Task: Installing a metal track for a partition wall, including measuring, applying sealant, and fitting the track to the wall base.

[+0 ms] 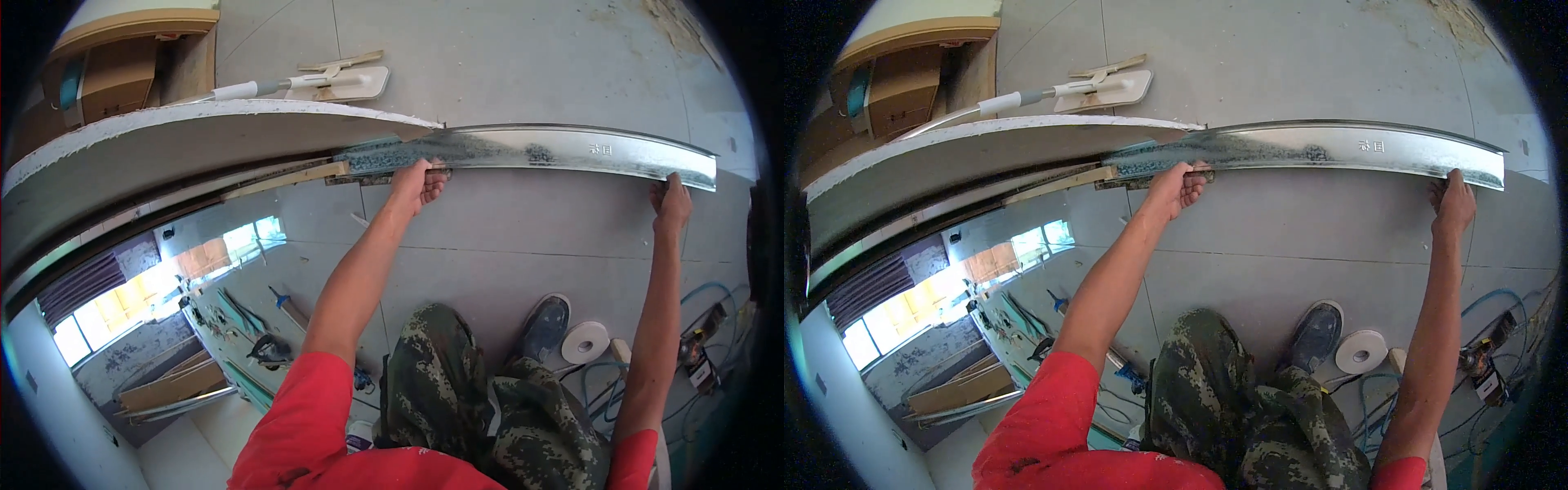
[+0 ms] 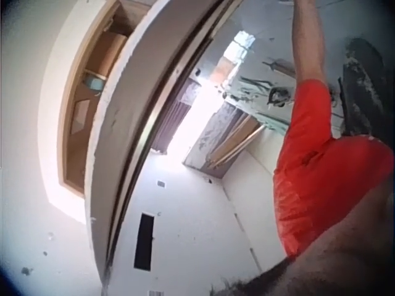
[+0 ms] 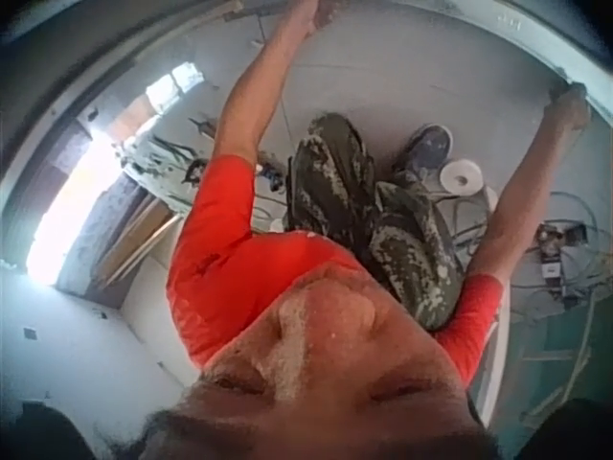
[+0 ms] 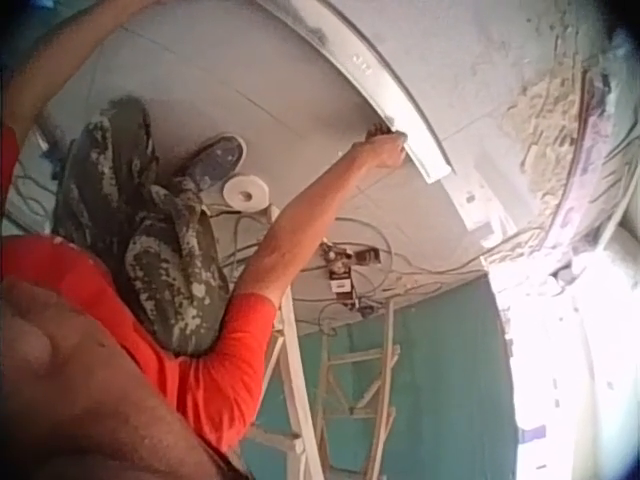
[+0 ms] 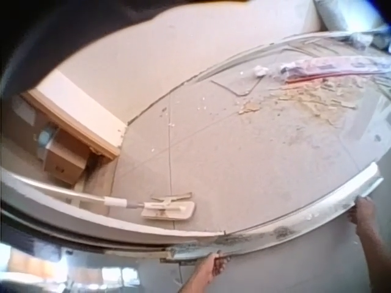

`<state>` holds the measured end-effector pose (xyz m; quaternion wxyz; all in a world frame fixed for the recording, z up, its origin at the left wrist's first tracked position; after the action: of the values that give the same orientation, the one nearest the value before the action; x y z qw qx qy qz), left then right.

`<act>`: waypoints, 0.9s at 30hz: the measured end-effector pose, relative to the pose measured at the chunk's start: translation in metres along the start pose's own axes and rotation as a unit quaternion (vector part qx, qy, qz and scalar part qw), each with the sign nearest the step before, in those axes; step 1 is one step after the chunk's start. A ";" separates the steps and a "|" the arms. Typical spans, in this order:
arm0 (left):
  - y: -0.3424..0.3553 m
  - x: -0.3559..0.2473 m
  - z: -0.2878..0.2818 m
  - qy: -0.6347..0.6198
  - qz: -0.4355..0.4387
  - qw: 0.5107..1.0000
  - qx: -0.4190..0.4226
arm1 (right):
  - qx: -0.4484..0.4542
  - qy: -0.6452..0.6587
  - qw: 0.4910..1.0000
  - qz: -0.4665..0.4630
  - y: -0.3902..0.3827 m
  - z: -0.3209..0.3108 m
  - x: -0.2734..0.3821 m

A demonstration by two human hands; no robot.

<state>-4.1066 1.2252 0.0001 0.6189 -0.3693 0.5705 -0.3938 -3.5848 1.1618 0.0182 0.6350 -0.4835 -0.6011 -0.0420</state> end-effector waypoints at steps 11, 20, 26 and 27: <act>-0.001 -0.003 0.032 -0.014 0.012 0.999 0.039 | -0.007 -0.588 0.795 -0.150 0.049 -0.043 -0.017; 0.036 0.006 -0.036 -0.011 -0.018 0.999 -0.027 | -0.097 -0.203 0.974 0.013 0.016 -0.022 0.022; 0.038 0.003 -0.033 0.004 -0.028 0.999 -0.020 | -0.082 -0.183 0.980 0.010 0.028 -0.014 0.034; 0.041 0.001 -0.038 0.015 -0.034 0.999 -0.010 | -0.084 -0.179 0.980 0.015 0.027 -0.015 0.031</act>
<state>-4.1421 1.2405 -0.0402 0.5926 -0.3887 0.5710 -0.4144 -3.5483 1.1830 0.0304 0.4747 -0.5433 -0.6925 0.0046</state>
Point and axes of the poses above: each hand's wrist, its own y-axis towards the middle knuckle, its own z-axis out of the palm, x = y × z, the point moved 5 cm from there along y, towards the middle knuckle, and after that the axes turned 12 degrees about x, right-handed, at the moved point
